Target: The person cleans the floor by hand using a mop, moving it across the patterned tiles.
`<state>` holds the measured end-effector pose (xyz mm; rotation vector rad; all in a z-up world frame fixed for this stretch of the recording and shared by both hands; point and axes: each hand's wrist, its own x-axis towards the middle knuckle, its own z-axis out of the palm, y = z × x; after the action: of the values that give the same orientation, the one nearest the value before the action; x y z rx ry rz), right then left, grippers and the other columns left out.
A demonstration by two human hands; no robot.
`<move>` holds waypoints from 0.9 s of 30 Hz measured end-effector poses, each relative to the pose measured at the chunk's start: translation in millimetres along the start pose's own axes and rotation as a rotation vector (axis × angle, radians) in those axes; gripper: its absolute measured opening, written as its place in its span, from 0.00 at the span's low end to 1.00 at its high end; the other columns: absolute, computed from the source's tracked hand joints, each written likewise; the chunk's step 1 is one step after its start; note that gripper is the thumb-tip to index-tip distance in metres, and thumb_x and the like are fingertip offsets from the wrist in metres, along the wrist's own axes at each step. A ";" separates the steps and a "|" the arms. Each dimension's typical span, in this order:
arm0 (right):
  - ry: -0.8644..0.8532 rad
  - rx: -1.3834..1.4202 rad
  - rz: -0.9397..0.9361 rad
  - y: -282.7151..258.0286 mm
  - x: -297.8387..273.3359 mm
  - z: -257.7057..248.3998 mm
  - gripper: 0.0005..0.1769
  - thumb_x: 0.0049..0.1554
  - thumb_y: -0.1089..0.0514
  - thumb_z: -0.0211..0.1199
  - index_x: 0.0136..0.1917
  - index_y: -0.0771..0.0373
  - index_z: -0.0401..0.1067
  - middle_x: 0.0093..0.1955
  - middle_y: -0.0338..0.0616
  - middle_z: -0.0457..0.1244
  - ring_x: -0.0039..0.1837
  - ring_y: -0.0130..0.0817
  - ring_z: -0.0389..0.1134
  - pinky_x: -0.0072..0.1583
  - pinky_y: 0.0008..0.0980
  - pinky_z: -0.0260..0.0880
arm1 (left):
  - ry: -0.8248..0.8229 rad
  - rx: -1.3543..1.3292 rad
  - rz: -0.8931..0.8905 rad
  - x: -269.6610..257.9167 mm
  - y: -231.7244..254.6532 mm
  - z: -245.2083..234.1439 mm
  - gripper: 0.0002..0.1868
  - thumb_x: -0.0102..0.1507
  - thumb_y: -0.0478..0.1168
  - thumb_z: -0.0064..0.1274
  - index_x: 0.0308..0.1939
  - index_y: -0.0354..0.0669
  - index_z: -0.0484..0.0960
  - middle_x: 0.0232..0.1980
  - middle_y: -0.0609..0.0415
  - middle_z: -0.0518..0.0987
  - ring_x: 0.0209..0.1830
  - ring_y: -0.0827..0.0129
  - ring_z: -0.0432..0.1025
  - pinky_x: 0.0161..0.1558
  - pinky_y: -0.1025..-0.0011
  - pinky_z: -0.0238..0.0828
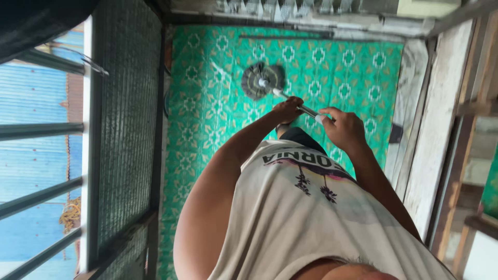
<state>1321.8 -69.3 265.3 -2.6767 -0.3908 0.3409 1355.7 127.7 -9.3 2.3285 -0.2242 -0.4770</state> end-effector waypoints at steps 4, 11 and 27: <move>-0.048 0.229 0.033 7.9 71.4 -32.0 0.16 0.58 0.49 0.63 0.57 0.53 0.80 0.30 0.51 0.66 0.34 0.48 0.70 0.40 0.46 0.68 | -0.012 0.001 -0.016 47.4 5.4 -39.0 0.22 0.66 0.60 0.52 0.58 0.56 0.76 0.62 0.52 0.76 0.62 0.51 0.74 0.58 0.52 0.72; -0.102 0.255 -0.137 26.4 155.4 -59.8 0.15 0.61 0.48 0.62 0.54 0.56 0.81 0.37 0.49 0.70 0.38 0.41 0.72 0.42 0.38 0.69 | 0.085 -0.043 -0.008 88.4 5.5 -64.0 0.25 0.67 0.64 0.50 0.59 0.54 0.75 0.60 0.49 0.77 0.58 0.48 0.76 0.56 0.50 0.74; -0.023 0.398 0.010 -29.1 150.3 -67.9 0.19 0.57 0.53 0.67 0.61 0.57 0.79 0.36 0.47 0.69 0.38 0.31 0.72 0.42 0.33 0.69 | -0.097 0.124 0.034 70.4 -36.2 -120.4 0.24 0.65 0.66 0.49 0.53 0.55 0.78 0.53 0.49 0.76 0.52 0.52 0.76 0.54 0.47 0.69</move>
<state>1475.2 -20.2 311.2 -2.2879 -0.2822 0.4056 1469.2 209.3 25.6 2.4197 -0.3483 -0.5741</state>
